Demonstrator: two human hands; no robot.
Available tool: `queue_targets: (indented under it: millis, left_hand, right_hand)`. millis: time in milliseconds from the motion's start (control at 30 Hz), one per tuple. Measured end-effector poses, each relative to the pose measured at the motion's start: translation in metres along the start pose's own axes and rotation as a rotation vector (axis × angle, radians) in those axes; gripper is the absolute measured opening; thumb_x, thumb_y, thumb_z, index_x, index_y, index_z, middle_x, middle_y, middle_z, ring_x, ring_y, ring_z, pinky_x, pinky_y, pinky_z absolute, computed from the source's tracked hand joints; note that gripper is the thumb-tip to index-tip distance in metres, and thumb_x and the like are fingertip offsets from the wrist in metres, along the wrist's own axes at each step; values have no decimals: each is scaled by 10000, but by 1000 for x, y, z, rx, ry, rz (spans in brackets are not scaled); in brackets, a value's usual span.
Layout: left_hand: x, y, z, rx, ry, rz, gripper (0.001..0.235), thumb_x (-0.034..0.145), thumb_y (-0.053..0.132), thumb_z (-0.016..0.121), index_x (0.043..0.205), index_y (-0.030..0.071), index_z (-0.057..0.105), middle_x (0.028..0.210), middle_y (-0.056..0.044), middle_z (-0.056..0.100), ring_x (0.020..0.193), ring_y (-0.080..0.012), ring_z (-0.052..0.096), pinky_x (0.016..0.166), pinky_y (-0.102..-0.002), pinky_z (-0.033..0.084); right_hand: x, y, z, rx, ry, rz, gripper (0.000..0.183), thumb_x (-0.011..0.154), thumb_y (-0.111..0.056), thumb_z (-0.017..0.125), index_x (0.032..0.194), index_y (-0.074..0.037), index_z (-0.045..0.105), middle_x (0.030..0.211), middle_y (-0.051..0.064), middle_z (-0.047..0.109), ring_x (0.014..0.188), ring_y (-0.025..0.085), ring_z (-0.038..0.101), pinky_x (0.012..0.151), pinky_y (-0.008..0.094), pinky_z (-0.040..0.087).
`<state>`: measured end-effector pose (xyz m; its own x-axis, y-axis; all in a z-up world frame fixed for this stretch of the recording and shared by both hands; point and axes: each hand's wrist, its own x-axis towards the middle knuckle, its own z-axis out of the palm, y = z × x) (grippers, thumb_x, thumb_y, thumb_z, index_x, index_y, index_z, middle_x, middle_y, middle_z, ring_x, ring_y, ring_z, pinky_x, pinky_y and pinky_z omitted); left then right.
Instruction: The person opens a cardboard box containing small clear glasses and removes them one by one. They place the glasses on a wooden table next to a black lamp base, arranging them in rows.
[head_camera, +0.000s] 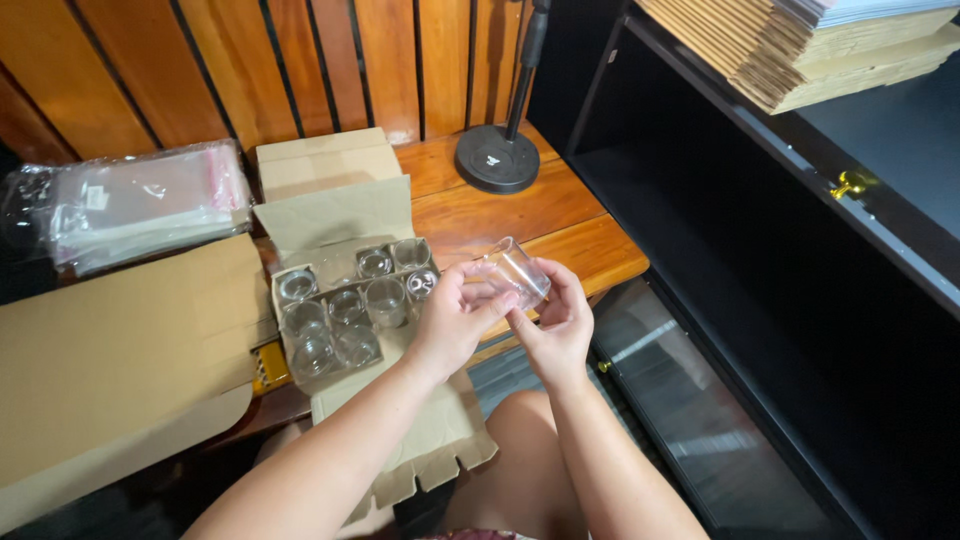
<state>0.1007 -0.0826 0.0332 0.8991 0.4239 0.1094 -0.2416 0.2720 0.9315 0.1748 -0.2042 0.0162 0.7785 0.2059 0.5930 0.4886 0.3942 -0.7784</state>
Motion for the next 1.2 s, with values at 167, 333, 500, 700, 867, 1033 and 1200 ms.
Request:
queue_targets:
  millis: [167,333,500,700,867,1033,1200]
  left_hand:
    - [22,-29,7,114,9,-22,631,832,198,899,1344,72,551,1053,-93,781,843,-89,749,823,-212,576]
    - [46,-40,27,201,-14,-31,678,822,133,889,1392,76,527,1109,-129,762,875,-121,751,839,-242,590]
    - [76,-49,40,400,-16,-73,621,793,142,866,1338,194,572,1163,-80,762,997,-154,773,891,-252,583]
    - [122,-71,53,607,2,-114,580,739,232,870,1261,284,622,1121,-8,786,992,-124,768,876,-258,611]
    - [178,-124,57,614,46,-132,598,776,283,864,1337,266,658,1193,-83,759,1078,-192,745,921,-314,606]
    - [227,-141,66,754,4,-149,663,807,339,819,1437,344,612,1233,-66,753,1186,-200,708,1021,-334,571]
    - [271,-140,85,795,-11,-202,673,852,403,708,1501,317,550,1309,-59,721,1279,-187,651,1118,-358,516]
  right_hand:
    - [5,17,-15,-81,67,-7,664,669,68,901,1273,58,624,1241,122,606,1128,210,672,839,325,631]
    - [19,25,-30,-242,125,-55,618,681,101,882,1255,38,658,1218,114,581,1108,208,656,838,324,623]
    - [32,45,-44,-403,248,-33,610,662,109,891,1232,1,704,1206,127,656,1129,245,686,884,328,622]
    - [51,100,-62,-301,300,104,572,679,135,844,1216,56,666,1186,172,661,1110,235,670,913,340,619]
    - [86,160,-85,-376,293,163,539,683,103,859,1185,37,674,1146,177,625,1059,325,707,839,372,644]
    - [130,181,-95,-538,277,324,564,662,-95,952,1183,-99,734,1051,72,711,944,203,722,849,288,648]
    - [178,216,-105,-656,227,344,658,622,-234,984,1220,-179,717,1093,46,752,998,188,736,891,249,633]
